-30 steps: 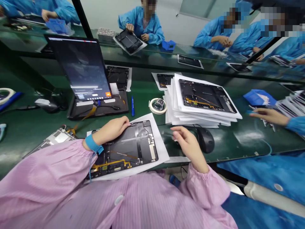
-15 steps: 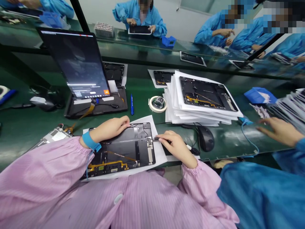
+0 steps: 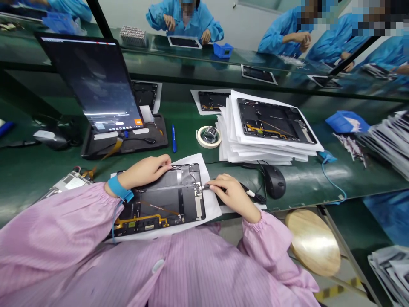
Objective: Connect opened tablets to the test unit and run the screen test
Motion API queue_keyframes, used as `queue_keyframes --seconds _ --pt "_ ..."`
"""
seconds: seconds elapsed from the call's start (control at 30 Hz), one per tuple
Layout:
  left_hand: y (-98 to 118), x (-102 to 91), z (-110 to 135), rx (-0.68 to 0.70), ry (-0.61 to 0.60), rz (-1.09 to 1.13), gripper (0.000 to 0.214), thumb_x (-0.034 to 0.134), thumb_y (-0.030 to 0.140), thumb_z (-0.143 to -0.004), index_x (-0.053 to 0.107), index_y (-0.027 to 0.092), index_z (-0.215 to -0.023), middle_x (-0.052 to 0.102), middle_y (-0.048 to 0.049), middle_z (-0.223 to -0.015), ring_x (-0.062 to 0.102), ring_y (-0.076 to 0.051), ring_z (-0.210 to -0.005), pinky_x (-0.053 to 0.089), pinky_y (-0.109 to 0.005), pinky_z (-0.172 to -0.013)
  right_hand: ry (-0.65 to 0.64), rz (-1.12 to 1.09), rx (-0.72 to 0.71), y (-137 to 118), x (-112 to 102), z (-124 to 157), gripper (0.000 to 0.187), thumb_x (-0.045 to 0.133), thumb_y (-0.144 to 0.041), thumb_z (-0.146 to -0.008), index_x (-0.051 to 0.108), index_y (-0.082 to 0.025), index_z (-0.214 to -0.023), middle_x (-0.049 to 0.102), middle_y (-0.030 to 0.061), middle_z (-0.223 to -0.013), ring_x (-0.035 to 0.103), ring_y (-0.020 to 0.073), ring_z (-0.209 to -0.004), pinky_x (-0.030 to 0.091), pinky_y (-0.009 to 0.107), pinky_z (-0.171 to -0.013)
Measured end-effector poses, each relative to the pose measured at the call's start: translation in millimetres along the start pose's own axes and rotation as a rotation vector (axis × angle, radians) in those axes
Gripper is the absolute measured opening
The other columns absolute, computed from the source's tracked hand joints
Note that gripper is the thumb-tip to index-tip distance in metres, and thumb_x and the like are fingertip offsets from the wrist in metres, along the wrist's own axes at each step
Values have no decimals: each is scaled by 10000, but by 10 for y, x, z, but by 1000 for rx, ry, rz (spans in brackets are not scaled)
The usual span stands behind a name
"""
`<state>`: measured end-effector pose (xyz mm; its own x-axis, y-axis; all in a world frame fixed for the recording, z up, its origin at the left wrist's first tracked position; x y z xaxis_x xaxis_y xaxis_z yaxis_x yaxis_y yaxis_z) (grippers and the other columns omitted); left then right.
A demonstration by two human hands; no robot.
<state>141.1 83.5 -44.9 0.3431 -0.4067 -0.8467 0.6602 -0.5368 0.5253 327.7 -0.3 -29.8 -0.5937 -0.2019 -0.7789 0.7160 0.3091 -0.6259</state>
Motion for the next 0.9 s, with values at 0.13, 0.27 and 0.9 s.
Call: queue_keyframes --seconds 0.13,0.27,0.9 --pt "9 0 6 12 3 1 225 385 366 -928 525 190 -936 623 -23 -733 546 -164 -635 335 -251 -587 -9 22 -13 -9 -2 19 247 480 -288 -935 700 -222 -1027 633 39 -802 539 165 -791 417 302 -743" --pt "-10 9 3 -2 3 -4 230 381 372 -928 524 192 -931 620 -23 -728 545 -168 -632 334 -255 -584 -2 4 -13 10 30 5 243 486 -286 -932 701 -223 -1025 638 41 -804 539 169 -793 412 313 -745" --pt "-264 233 -21 29 -115 179 368 351 541 -901 536 223 -878 657 -19 -810 605 -208 -779 457 -276 -722 37 395 -28 -477 349 236 240 530 -269 -872 575 -183 -1092 625 42 -895 559 179 -840 438 286 -781"
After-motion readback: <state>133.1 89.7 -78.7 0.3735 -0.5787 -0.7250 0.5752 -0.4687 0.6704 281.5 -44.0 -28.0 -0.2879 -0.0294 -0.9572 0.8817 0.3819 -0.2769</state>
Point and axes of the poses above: each hand's wrist, its own z-axis away from the middle knuckle, its own x-axis out of the palm, y = z × x, the point moved 10 cm from there along -z, towards the middle knuckle
